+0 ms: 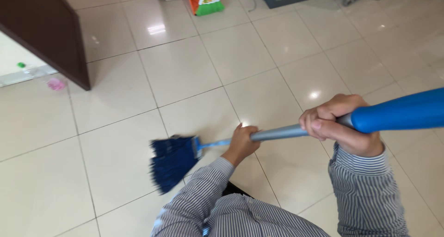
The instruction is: The person mops a tiled floor by moving a blue-headed mop in multiple directions across the room.
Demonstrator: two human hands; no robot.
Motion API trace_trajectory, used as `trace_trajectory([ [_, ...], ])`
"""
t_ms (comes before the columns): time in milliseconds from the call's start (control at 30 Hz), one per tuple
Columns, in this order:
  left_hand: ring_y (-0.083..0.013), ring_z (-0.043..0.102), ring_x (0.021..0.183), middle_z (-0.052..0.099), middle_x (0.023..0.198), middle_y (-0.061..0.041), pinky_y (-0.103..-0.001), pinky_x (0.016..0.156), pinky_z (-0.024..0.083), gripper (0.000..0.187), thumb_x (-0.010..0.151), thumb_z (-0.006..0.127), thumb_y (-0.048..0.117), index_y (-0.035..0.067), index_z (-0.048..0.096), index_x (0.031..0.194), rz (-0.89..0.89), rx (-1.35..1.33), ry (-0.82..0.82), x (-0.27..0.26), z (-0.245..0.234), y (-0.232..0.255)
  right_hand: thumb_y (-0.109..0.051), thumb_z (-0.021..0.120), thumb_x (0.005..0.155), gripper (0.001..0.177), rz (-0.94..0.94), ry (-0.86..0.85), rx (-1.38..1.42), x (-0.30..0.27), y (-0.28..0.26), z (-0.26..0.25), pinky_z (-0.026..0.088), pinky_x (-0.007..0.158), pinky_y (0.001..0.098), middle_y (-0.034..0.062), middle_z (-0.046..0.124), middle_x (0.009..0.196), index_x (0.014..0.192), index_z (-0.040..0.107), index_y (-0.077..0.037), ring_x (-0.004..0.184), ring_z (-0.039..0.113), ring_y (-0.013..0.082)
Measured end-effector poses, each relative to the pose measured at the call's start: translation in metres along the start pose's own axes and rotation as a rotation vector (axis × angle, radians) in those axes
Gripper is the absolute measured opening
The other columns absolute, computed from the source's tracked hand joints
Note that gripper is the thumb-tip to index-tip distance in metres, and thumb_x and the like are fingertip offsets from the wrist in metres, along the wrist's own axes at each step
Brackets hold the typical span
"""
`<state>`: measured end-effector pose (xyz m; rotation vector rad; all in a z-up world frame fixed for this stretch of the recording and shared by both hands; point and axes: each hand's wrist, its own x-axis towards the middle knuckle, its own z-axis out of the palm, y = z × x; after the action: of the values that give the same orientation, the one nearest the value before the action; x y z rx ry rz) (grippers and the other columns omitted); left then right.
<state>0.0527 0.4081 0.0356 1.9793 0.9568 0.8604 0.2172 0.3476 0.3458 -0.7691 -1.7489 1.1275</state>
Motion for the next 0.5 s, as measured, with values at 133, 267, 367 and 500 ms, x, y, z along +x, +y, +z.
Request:
trace_trajectory([
  [133, -0.0344, 0.066, 0.081, 0.07, 0.075, -0.012, -0.06, 0.117, 0.035, 0.029, 0.096, 0.067, 0.029, 0.008, 0.064, 0.075, -0.041, -0.092, -0.098, 0.042, 0.023, 0.001, 0.002, 0.064, 0.089, 0.028, -0.062, -0.079, -0.142, 0.023, 0.014, 0.011, 0.039, 0.043, 0.0309, 0.0032, 0.046, 0.047, 0.065, 0.051, -0.002, 0.037, 0.042, 0.0115],
  [267, -0.0351, 0.069, 0.088, 0.074, 0.084, -0.013, -0.062, 0.114, 0.029, 0.012, 0.077, 0.07, 0.019, 0.009, 0.068, 0.083, -0.015, -0.177, -0.125, 0.077, 0.03, -0.032, -0.003, 0.072, 0.085, 0.043, -0.072, -0.23, -0.54, 0.044, 0.063, 0.025, 0.027, 0.041, 0.0347, 0.0061, 0.038, 0.051, 0.061, 0.036, -0.006, 0.039, 0.037, 0.0162],
  [367, -0.0351, 0.07, 0.086, 0.074, 0.083, -0.013, -0.057, 0.114, 0.032, 0.021, 0.073, 0.074, 0.026, 0.009, 0.068, 0.083, -0.044, -0.171, -0.2, 0.091, 0.02, -0.037, -0.003, 0.076, 0.084, 0.045, -0.005, -0.146, -0.6, 0.05, 0.079, 0.029, 0.031, 0.04, 0.0328, 0.0047, 0.04, 0.049, 0.061, 0.038, -0.006, 0.039, 0.038, 0.0169],
  [500, -0.0377, 0.07, 0.091, 0.075, 0.085, -0.016, -0.051, 0.113, 0.04, 0.018, 0.082, 0.066, 0.025, 0.009, 0.075, 0.085, 0.019, 0.066, -0.234, 0.102, 0.01, -0.017, 0.006, 0.066, 0.087, 0.032, -0.179, -0.06, -0.173, 0.049, 0.065, -0.003, 0.041, 0.044, 0.0299, 0.0044, 0.049, 0.056, 0.068, 0.043, -0.006, 0.044, 0.051, 0.0152],
])
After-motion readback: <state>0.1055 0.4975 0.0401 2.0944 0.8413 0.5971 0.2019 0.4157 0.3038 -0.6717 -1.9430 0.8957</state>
